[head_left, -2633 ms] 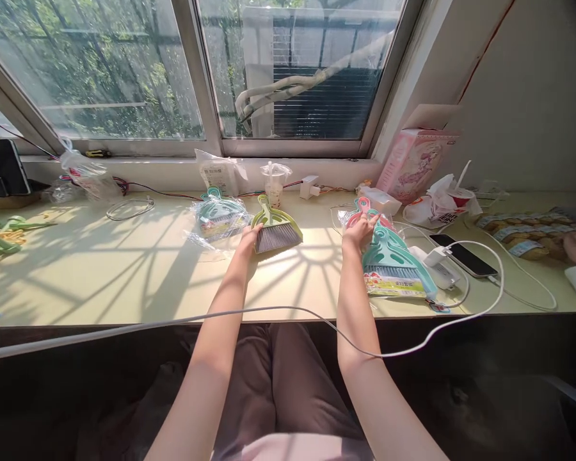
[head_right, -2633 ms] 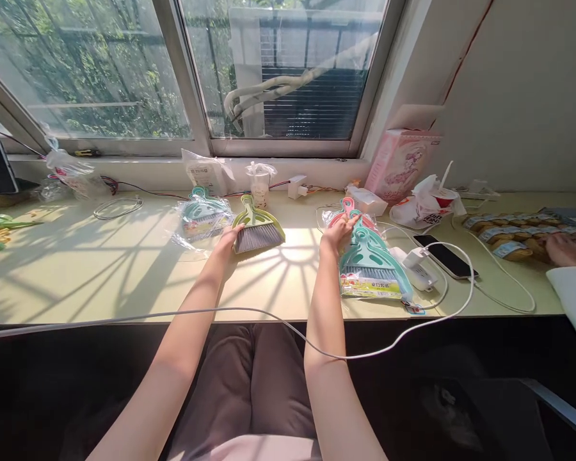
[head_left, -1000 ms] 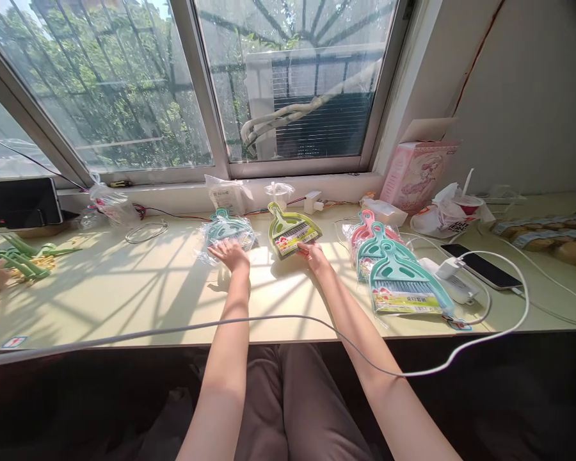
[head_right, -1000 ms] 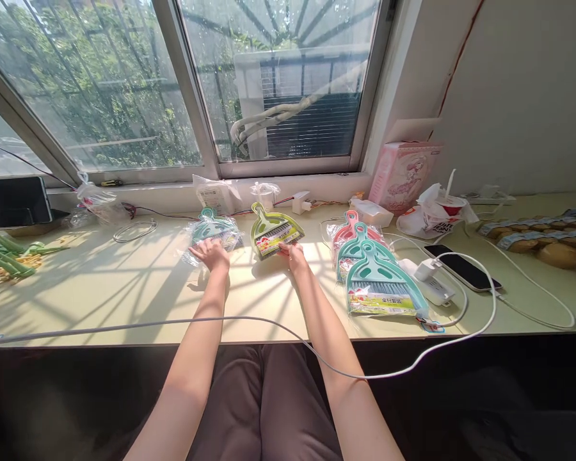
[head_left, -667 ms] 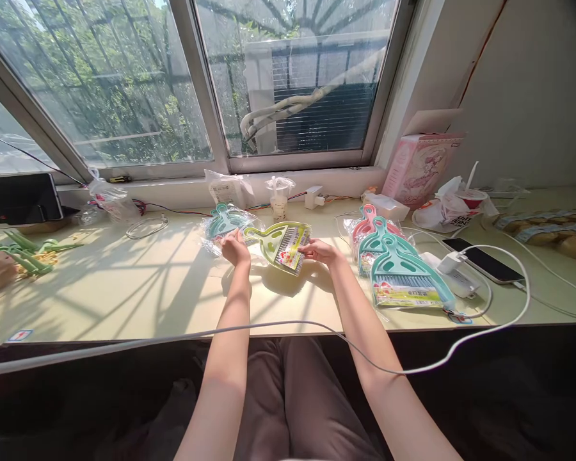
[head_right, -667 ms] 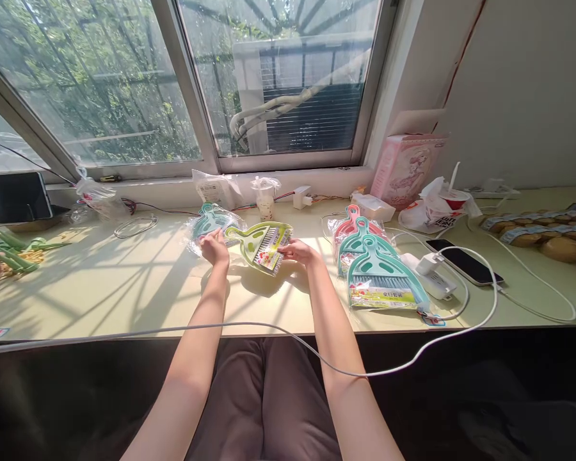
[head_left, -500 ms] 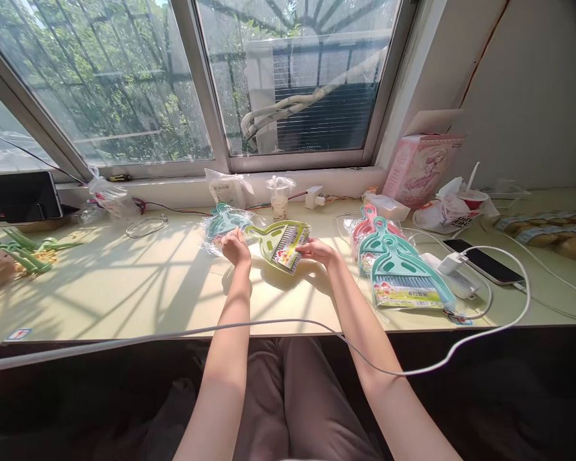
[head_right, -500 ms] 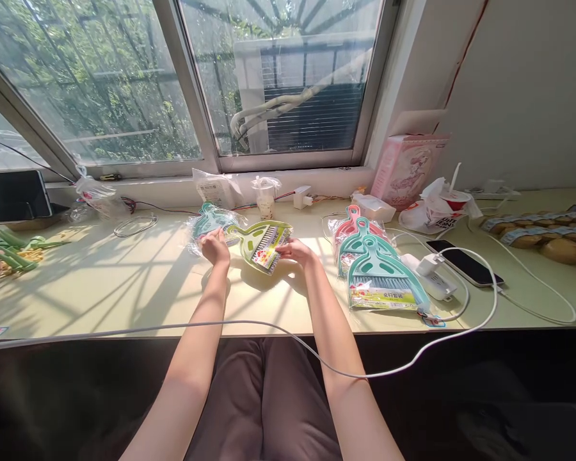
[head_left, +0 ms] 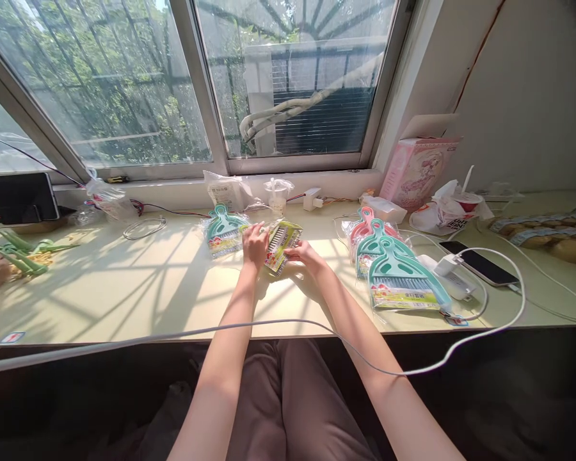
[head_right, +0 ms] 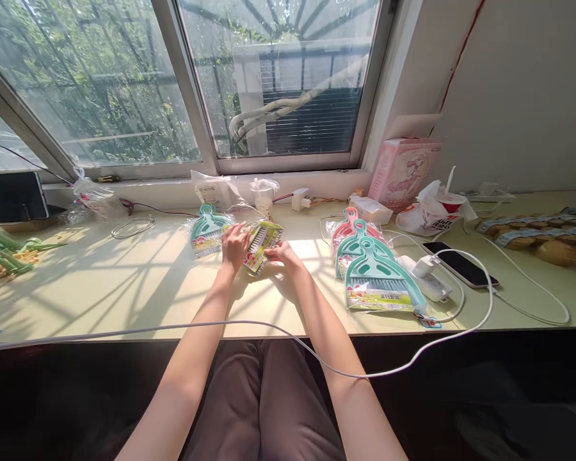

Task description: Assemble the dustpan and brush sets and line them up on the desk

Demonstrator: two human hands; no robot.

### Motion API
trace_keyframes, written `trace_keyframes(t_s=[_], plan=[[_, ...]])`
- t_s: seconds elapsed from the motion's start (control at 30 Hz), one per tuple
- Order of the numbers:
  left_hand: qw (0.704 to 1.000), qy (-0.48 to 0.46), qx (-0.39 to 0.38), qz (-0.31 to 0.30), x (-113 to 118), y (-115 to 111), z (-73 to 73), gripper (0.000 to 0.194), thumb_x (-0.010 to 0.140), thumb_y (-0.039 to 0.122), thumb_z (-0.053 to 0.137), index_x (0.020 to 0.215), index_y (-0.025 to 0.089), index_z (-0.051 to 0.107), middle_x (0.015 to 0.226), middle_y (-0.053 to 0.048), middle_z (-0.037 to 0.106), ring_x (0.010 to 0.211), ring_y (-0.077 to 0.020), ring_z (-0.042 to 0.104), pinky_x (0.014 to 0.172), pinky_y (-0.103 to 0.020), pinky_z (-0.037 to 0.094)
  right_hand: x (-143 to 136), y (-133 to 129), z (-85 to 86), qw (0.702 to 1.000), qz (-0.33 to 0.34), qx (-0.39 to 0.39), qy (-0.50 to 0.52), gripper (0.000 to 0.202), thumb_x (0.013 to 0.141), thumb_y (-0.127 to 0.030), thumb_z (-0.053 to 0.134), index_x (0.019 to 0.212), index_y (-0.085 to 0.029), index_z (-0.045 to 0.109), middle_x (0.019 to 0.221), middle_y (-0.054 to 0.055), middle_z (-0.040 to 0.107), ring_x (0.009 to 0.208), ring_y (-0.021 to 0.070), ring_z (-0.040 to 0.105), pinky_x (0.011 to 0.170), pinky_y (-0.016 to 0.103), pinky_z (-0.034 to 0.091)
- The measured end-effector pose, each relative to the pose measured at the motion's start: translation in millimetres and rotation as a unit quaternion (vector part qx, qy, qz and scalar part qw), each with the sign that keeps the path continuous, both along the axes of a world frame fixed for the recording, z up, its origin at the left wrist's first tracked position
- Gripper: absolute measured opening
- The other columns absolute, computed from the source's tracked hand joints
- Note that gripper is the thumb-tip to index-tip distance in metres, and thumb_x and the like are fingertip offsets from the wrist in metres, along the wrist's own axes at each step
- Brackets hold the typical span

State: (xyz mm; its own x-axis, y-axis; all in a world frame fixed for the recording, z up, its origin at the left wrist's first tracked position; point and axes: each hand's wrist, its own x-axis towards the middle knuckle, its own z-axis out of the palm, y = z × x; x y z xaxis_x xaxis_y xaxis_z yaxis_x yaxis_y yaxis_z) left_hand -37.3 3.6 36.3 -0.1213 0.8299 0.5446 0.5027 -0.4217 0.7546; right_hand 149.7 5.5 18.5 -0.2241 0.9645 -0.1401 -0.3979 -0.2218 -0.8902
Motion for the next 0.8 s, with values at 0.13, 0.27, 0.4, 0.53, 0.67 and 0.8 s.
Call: trace_keyframes(t_s=[0.13,0.27,0.4,0.53,0.67,0.8], plan=[[0.999,0.001,0.012,-0.03,11.6,-6.8,1.8,0.034,0.092,0.035,0.093,0.125,0.029,0.086,0.166,-0.018,0.067,0.174,-0.045,0.036,0.147,-0.064,0.018,-9.4,1.6,-2.1,0.998,-0.054,-0.011,-0.01,0.028,0.077,-0.001,0.083,0.089,-0.026,0.077,0.078,-0.002,0.084,0.092,0.0264,0.087,0.097,0.045,0.074],[0.983,-0.154,-0.005,0.098,8.8,-7.0,5.9,0.072,0.103,0.046,0.086,0.165,0.022,0.06,0.188,-0.021,0.039,0.184,-0.0373,0.011,0.147,-0.056,0.02,-10.7,0.6,-0.6,0.997,-0.073,0.003,0.033,0.027,0.079,-0.002,0.084,0.09,-0.026,0.076,0.085,0.0,0.087,0.104,0.029,0.088,0.106,0.049,0.071],[0.94,-0.314,-0.13,0.031,-0.8,3.8,9.0,0.066,0.11,0.058,0.072,0.161,0.019,0.06,0.17,-0.023,0.064,0.166,-0.0408,0.052,0.132,-0.057,0.05,-10.2,-0.5,-1.4,0.997,-0.062,0.016,0.036,0.031,0.075,-0.004,0.092,0.091,-0.026,0.076,0.087,0.003,0.087,0.103,0.0297,0.088,0.108,0.049,0.072],[0.886,-0.397,-0.201,-0.128,3.5,10.4,4.0,0.059,0.097,0.061,0.085,0.137,0.02,0.075,0.127,-0.016,0.086,0.135,-0.0408,0.079,0.118,-0.056,0.063,-12.7,1.4,-2.5,0.995,-0.09,0.025,0.036,0.032,0.075,-0.008,0.096,0.093,-0.024,0.075,0.088,0.004,0.087,0.107,0.0319,0.088,0.111,0.052,0.072],[0.881,-0.397,-0.2,-0.163,12.8,8.2,-2.0,0.056,0.09,0.053,0.092,0.132,0.019,0.076,0.12,-0.015,0.086,0.128,-0.0378,0.081,0.117,-0.055,0.063,-13.6,5.3,1.8,0.987,-0.153,0.022,0.053,0.033,0.076,-0.009,0.094,0.098,-0.022,0.074,0.09,0.006,0.087,0.112,0.0333,0.088,0.112,0.052,0.073],[0.875,-0.364,-0.243,-0.207,11.5,5.6,-3.0,0.056,0.088,0.057,0.093,0.128,0.021,0.078,0.128,-0.019,0.085,0.13,-0.0405,0.079,0.116,-0.058,0.063,-10.0,7.0,7.2,0.977,-0.199,0.005,0.074,0.031,0.076,-0.004,0.087,0.096,-0.023,0.073,0.089,0.004,0.086,0.114,0.031,0.088,0.114,0.049,0.072]])
